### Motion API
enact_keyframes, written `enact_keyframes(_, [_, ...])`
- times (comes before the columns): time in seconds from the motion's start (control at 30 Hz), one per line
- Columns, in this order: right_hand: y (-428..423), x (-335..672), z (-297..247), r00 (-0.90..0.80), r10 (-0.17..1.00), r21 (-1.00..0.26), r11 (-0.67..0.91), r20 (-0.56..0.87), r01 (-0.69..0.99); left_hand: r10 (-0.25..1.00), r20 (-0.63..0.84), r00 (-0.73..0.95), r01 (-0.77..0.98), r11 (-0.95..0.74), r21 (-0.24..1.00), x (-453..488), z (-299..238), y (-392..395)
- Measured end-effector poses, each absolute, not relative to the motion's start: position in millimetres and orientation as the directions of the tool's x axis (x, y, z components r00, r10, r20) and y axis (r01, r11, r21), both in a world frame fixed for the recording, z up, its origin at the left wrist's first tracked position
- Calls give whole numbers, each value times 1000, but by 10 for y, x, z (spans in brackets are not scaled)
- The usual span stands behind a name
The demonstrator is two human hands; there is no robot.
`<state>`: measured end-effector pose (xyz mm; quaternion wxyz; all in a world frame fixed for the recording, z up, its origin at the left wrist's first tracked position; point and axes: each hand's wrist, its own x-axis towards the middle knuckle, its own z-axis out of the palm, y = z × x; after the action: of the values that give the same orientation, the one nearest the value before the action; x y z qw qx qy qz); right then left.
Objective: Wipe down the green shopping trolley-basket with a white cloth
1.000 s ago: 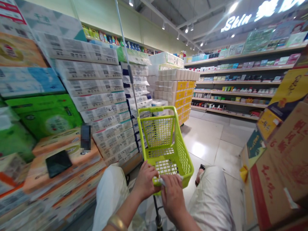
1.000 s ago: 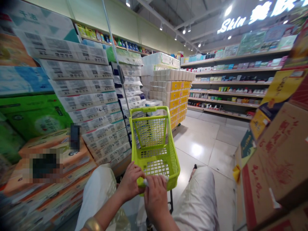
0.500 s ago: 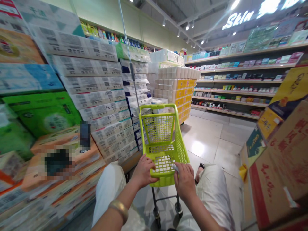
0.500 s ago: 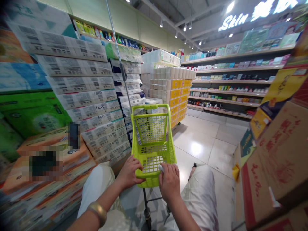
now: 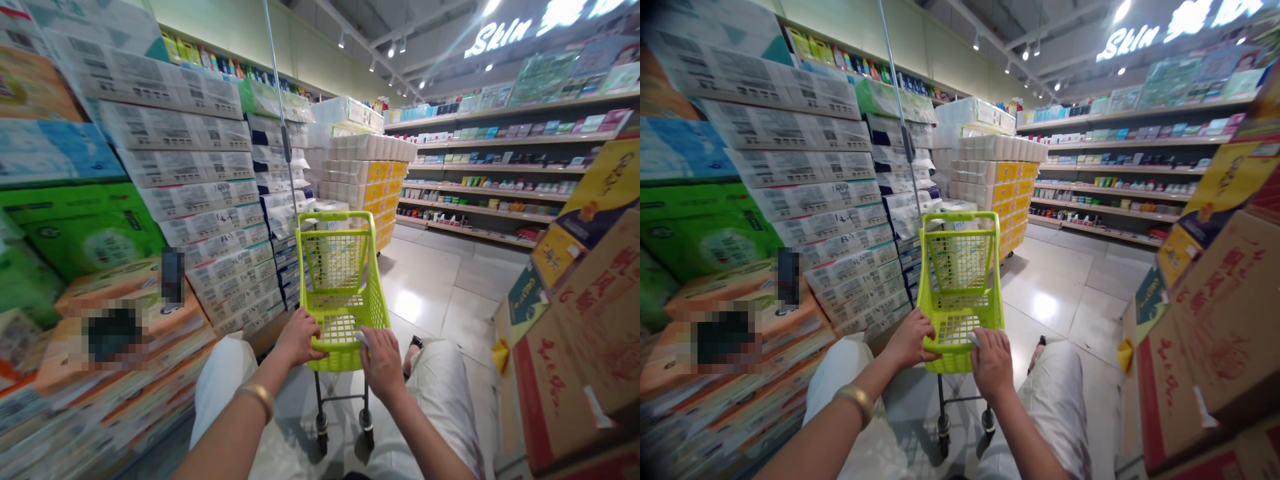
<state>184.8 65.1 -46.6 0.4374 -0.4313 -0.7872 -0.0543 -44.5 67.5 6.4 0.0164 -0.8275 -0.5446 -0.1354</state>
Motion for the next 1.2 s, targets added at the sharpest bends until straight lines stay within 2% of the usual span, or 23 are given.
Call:
enact_keyframes(0.17, [610, 1731, -489, -104, 670, -365, 521, 735, 772, 899, 242, 365, 910, -399, 112, -420, 63, 705])
enact_keyframes(0.33, [443, 1115, -398, -269, 662, -360, 652, 700, 668, 894, 236, 380, 910, -408, 79, -446, 60, 728])
enact_keyframes(0.43, [462, 1121, -365, -336, 655, -336, 680, 677, 651, 891, 240, 386, 908, -414, 74, -470, 55, 740])
enact_keyframes(0.67, [716, 1818, -486, -218, 634, -286, 593, 742, 753, 888, 235, 395, 902, -423, 84, -474, 71, 767])
enact_keyframes(0.83, [650, 1487, -477, -125, 677, -357, 525, 725, 773, 895, 218, 390, 909, -412, 67, -459, 74, 783])
enact_keyframes(1.03, [479, 1003, -352, -347, 683, -346, 663, 642, 664, 892, 205, 402, 907, -418, 40, -482, 87, 781])
enact_keyframes(1.13, [520, 1295, -386, -340, 665, -329, 669, 665, 666, 890, 216, 401, 904, -423, 61, -495, 94, 777])
enact_keyframes(1.2, [583, 1579, -430, -273, 658, -323, 635, 702, 702, 891, 218, 399, 905, -421, 64, -496, 89, 780])
